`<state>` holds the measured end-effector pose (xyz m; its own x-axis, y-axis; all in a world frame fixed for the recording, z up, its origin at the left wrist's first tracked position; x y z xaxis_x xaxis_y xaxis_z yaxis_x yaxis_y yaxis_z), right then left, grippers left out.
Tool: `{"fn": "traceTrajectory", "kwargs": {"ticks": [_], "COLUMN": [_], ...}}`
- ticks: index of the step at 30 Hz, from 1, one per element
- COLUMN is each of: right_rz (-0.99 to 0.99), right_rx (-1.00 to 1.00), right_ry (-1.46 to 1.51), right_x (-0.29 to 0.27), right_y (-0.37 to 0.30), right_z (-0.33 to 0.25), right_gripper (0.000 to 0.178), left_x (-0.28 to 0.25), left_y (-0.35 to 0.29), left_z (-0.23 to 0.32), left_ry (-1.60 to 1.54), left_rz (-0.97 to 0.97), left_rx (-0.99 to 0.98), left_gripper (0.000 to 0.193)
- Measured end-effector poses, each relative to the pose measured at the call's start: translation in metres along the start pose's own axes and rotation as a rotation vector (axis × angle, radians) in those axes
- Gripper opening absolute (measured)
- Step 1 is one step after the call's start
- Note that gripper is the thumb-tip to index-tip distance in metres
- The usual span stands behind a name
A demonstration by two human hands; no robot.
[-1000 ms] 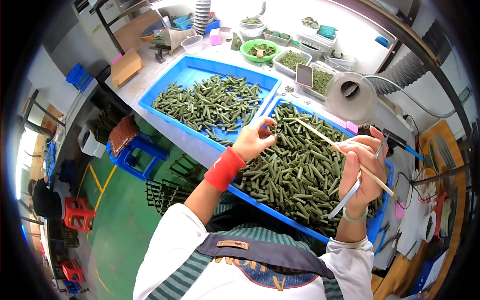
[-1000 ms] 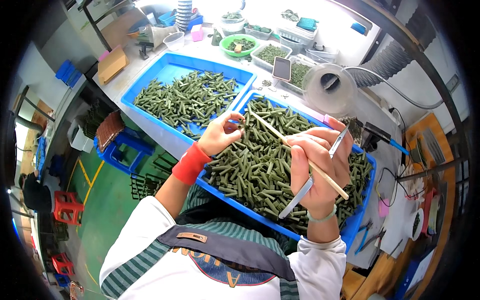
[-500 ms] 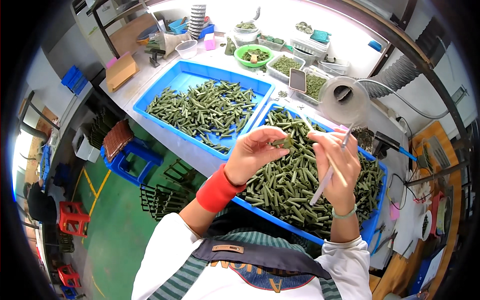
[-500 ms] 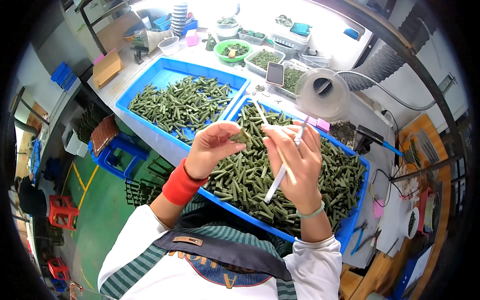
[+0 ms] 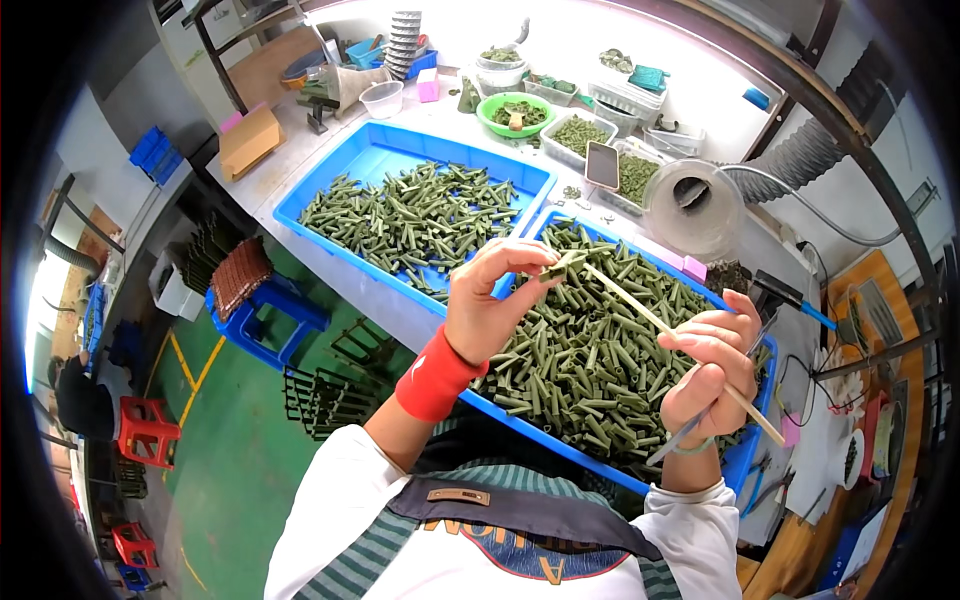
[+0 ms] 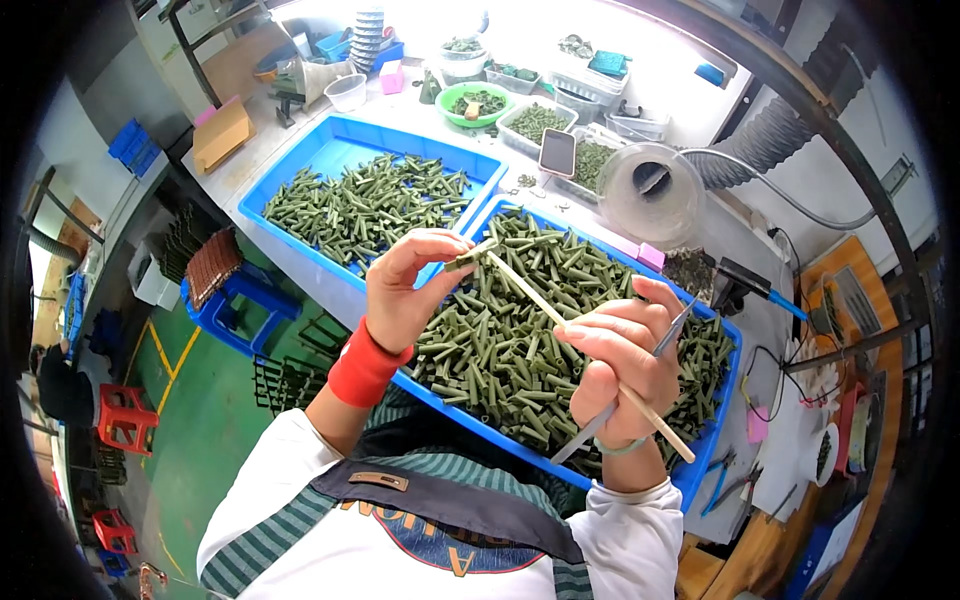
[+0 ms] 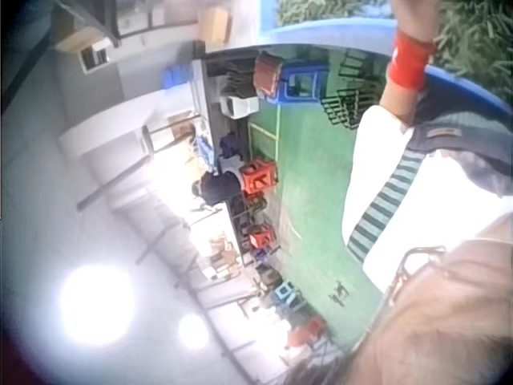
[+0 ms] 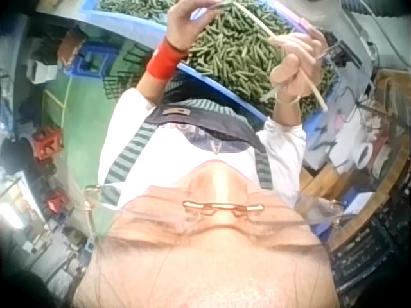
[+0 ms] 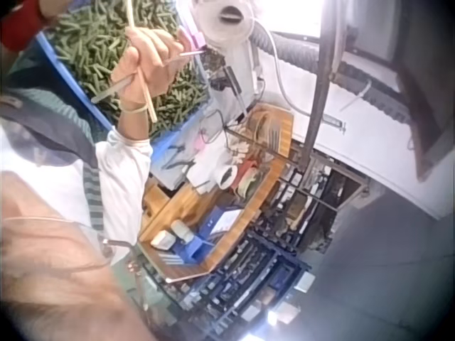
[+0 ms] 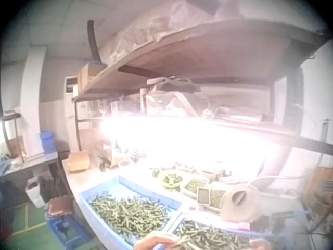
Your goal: The person slides small green cylindrical components onto a thin wooden stick by hand, holding the stick with one hand and picking up components from a blue bin with the other.
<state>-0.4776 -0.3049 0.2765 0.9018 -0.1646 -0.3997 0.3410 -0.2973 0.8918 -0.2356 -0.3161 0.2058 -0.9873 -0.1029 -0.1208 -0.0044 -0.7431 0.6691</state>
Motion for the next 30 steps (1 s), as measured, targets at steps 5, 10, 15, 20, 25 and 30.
{"fn": "traceTrajectory", "kwargs": {"ticks": [5,10,15,20,25,30], "right_rz": [-0.034,-0.106,-0.147,-0.159,-0.187,-0.187], "right_rx": [-0.012,-0.027,-0.047,-0.064,-0.056,-0.041], "right_ry": [-0.003,-0.017,-0.016,0.002,0.004,0.021], "right_x": [0.002,0.007,0.013,0.018,0.017,0.017], "right_y": [-0.002,0.002,0.004,0.003,0.005,0.006], "right_z": [-0.003,-0.007,-0.003,0.000,0.000,0.000], "right_gripper": [0.035,0.027,0.019,0.015,0.014,0.013], "left_x": [-0.001,-0.001,-0.003,-0.008,-0.012,-0.012], "left_y": [0.002,0.003,0.006,0.007,0.007,0.007], "left_z": [0.005,0.004,0.007,0.010,0.010,0.012], "left_ry": [0.076,0.122,0.245,0.372,0.394,0.366], "left_rz": [-0.043,-0.013,-0.020,-0.065,-0.076,-0.099], "left_rx": [0.021,0.053,0.086,0.101,0.078,0.066], "left_gripper": [0.028,0.030,0.030,0.028,0.027,0.027]}}
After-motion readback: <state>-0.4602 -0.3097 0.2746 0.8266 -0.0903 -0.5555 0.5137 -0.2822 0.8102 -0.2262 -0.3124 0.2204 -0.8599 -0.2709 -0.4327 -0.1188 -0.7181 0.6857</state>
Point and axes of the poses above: each hand's wrist, its own y-axis towards the middle knuckle, its own x-axis out of the palm, z = x × y, the point moved 1 cm from there along y, towards the middle knuckle, and after that the axes turned 9 degrees about -z, right-handed, at the moved point
